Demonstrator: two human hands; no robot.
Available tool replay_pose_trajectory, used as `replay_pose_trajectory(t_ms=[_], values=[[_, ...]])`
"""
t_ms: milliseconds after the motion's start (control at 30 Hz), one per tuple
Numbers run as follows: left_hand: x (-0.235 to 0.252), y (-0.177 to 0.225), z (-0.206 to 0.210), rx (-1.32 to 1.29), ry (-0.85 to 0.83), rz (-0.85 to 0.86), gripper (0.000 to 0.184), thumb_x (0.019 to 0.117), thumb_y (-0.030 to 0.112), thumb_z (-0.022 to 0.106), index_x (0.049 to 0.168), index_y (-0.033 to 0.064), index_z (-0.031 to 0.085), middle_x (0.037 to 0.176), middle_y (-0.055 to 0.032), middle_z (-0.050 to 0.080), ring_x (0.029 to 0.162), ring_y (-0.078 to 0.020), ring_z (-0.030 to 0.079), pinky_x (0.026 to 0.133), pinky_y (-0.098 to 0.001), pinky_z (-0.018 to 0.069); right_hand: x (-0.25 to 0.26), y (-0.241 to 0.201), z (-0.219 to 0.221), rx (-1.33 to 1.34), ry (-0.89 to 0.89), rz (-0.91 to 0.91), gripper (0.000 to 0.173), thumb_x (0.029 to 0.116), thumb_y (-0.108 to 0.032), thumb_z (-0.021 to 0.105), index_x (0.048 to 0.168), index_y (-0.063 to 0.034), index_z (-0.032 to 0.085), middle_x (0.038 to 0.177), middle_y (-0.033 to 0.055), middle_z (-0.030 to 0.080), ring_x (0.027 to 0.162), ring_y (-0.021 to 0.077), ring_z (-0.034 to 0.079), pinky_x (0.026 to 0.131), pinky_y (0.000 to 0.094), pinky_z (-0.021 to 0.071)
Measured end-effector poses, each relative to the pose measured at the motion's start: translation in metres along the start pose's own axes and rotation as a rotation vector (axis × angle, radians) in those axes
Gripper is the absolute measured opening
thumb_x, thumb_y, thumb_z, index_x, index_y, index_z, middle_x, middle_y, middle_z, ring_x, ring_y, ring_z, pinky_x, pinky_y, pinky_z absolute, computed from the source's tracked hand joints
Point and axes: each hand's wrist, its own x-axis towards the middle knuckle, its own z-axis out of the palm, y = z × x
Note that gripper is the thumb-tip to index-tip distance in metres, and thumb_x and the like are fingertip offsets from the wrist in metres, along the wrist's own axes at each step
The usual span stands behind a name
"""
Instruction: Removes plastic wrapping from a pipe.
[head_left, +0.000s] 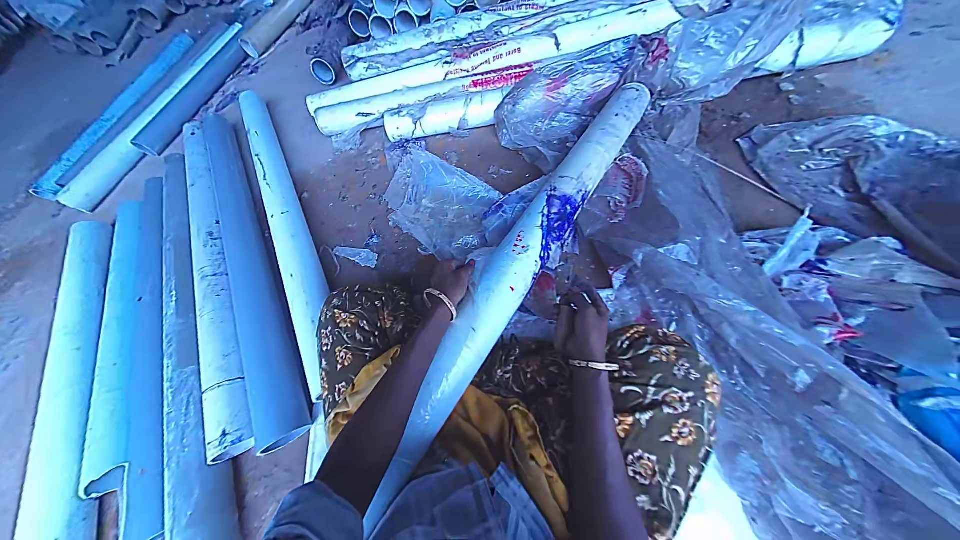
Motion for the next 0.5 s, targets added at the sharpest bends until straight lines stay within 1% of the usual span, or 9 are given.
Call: replay_pose_trajectory(t_ms=[67, 100, 167, 200, 233, 267, 333, 400, 500], values=[[-0.005, 0.004, -0.001, 0.01, -0.041, 0.061, 0.038, 0.1064, 0.028, 0.058, 0.098, -0.0079, 0.067, 0.093, -0.0213, 0.064, 0.088, -0.0288, 0.059, 0.085, -0.0483, 0.0472, -0.003, -0.004, -0.001, 0.013, 0.01, 0.009, 0.024, 0.1024, 0.004, 0.042, 0.123, 0.0055, 0.055, 0.069, -0.0002, 0.056, 0.048, 0.0054, 0.054, 0.047, 0.0196, 0.0507], [-0.01, 0.007, -0.004, 0.045, -0.056, 0.116, 0.038, 0.1066, 0.029, 0.057, 0.104, -0.0076, 0.067, 0.097, -0.0216, 0.066, 0.091, -0.0296, 0.061, 0.087, -0.0483, 0.0477, -0.005, -0.005, -0.002, 0.022, 0.008, 0.011, 0.024, 0.1019, 0.005, 0.042, 0.122, 0.006, 0.055, 0.068, -0.0003, 0.056, 0.047, 0.0056, 0.054, 0.047, 0.0197, 0.0507], [-0.021, 0.012, -0.015, 0.18, -0.104, 0.329, 0.038, 0.1088, 0.022, 0.053, 0.133, -0.0059, 0.062, 0.129, -0.0242, 0.066, 0.119, -0.0344, 0.065, 0.107, -0.049, 0.0468, -0.007, -0.007, -0.002, 0.027, 0.003, 0.012, 0.024, 0.101, 0.006, 0.042, 0.121, 0.0057, 0.054, 0.067, -0.0005, 0.056, 0.047, 0.0062, 0.054, 0.047, 0.0199, 0.051], [-0.026, 0.011, -0.02, 0.282, -0.075, 0.487, 0.033, 0.1073, 0.016, 0.055, 0.13, -0.0057, 0.065, 0.128, -0.0241, 0.067, 0.117, -0.0353, 0.066, 0.106, -0.0499, 0.0478, -0.007, -0.007, -0.002, 0.025, 0.002, 0.013, 0.023, 0.1011, 0.006, 0.042, 0.121, 0.0054, 0.055, 0.067, -0.0004, 0.056, 0.047, 0.0062, 0.054, 0.047, 0.0199, 0.0512], [-0.031, 0.011, -0.023, 0.368, -0.035, 0.621, 0.026, 0.1033, 0.01, 0.059, 0.121, -0.0046, 0.071, 0.12, -0.0235, 0.069, 0.112, -0.0364, 0.067, 0.101, -0.0525, 0.0493, -0.007, -0.008, -0.002, 0.021, -0.004, 0.014, 0.024, 0.1016, 0.005, 0.042, 0.122, 0.0053, 0.055, 0.068, -0.0003, 0.056, 0.048, 0.006, 0.054, 0.047, 0.0199, 0.0511], [-0.038, 0.014, -0.027, 0.447, -0.033, 0.669, 0.022, 0.1003, 0.009, 0.063, 0.114, -0.002, 0.075, 0.116, -0.0225, 0.07, 0.11, -0.0373, 0.067, 0.099, -0.0542, 0.0491, -0.006, -0.008, -0.002, 0.017, -0.013, 0.009, 0.024, 0.1017, 0.004, 0.042, 0.122, 0.0055, 0.055, 0.068, -0.0004, 0.057, 0.048, 0.0057, 0.055, 0.047, 0.0198, 0.051], [-0.057, 0.026, -0.029, 0.65, -0.082, 0.556, 0.024, 0.1, 0.022, 0.067, 0.11, 0.0021, 0.078, 0.114, -0.0218, 0.069, 0.111, -0.0384, 0.064, 0.098, -0.0547, 0.0482, -0.005, -0.007, -0.001, 0.011, -0.035, 0.004, 0.025, 0.1017, 0.005, 0.042, 0.123, 0.0062, 0.055, 0.069, 0.0002, 0.057, 0.048, 0.0062, 0.055, 0.047, 0.0204, 0.051], [-0.067, 0.04, -0.024, 0.85, -0.165, 0.361, 0.041, 0.1017, 0.04, 0.064, 0.117, 0.0031, 0.074, 0.123, -0.022, 0.066, 0.121, -0.0383, 0.06, 0.101, -0.0539, 0.0459, -0.005, -0.005, 0.001, 0.01, -0.053, 0.005, 0.026, 0.102, 0.005, 0.042, 0.125, 0.0062, 0.055, 0.068, 0.0009, 0.057, 0.048, 0.0068, 0.055, 0.046, 0.0211, 0.0509], [-0.07, 0.055, -0.017, 0.995, -0.258, 0.229, 0.042, 0.1072, 0.036, 0.054, 0.128, 0.0004, 0.064, 0.128, -0.0241, 0.064, 0.127, -0.0402, 0.057, 0.104, -0.0547, 0.0445, -0.006, -0.004, 0.0, 0.011, -0.064, 0.019, 0.021, 0.102, 0.005, 0.043, 0.119, 0.0057, 0.056, 0.065, 0.0004, 0.057, 0.046, 0.0066, 0.054, 0.046, 0.0213, 0.0512]])
